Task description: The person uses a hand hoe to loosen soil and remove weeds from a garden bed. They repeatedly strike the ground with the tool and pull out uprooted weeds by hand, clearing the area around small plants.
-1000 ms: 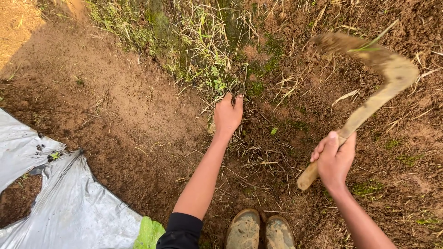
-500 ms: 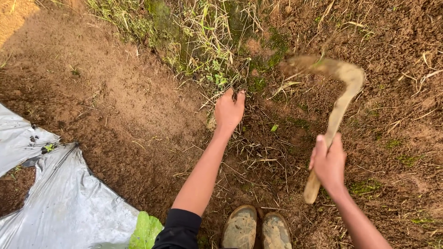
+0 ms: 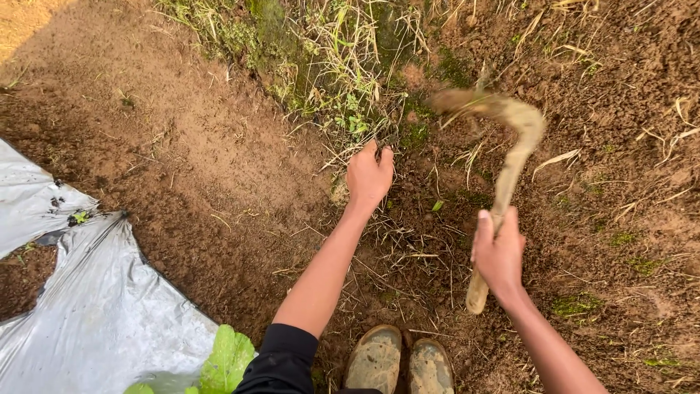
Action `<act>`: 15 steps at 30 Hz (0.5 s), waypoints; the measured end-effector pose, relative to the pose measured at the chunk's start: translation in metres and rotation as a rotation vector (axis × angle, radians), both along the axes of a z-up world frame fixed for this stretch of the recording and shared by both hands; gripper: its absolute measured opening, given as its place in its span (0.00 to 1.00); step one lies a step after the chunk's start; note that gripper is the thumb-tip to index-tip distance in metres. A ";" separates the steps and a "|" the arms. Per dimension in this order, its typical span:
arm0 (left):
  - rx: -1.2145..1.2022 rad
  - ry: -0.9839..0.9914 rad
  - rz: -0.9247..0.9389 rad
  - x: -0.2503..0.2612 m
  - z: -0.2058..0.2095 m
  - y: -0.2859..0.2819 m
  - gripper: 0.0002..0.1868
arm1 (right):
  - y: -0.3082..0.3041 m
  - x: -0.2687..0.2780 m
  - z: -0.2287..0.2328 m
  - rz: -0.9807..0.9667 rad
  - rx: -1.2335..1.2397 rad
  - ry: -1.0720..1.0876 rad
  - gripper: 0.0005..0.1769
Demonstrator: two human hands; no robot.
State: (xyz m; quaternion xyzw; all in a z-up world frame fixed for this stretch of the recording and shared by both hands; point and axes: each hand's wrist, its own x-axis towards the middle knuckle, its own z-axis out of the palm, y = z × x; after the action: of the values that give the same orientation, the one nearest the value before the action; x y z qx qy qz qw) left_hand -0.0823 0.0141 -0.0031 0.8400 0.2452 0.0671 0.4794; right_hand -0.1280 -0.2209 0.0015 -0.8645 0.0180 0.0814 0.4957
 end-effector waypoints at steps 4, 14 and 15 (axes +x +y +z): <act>-0.007 -0.022 0.020 0.002 -0.008 0.011 0.25 | -0.001 -0.022 -0.022 0.071 -0.095 0.115 0.07; -0.054 -0.182 0.033 -0.007 -0.001 0.015 0.15 | 0.023 0.009 0.009 0.068 -0.096 -0.092 0.04; -0.063 -0.198 0.043 -0.005 0.002 0.016 0.16 | 0.026 0.011 0.010 0.074 -0.090 -0.094 0.04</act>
State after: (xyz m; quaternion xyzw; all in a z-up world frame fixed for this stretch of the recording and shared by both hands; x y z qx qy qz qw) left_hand -0.0870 0.0300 -0.0008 0.8082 0.2165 0.1524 0.5260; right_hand -0.1168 -0.1951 0.0117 -0.8888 -0.0334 0.0580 0.4534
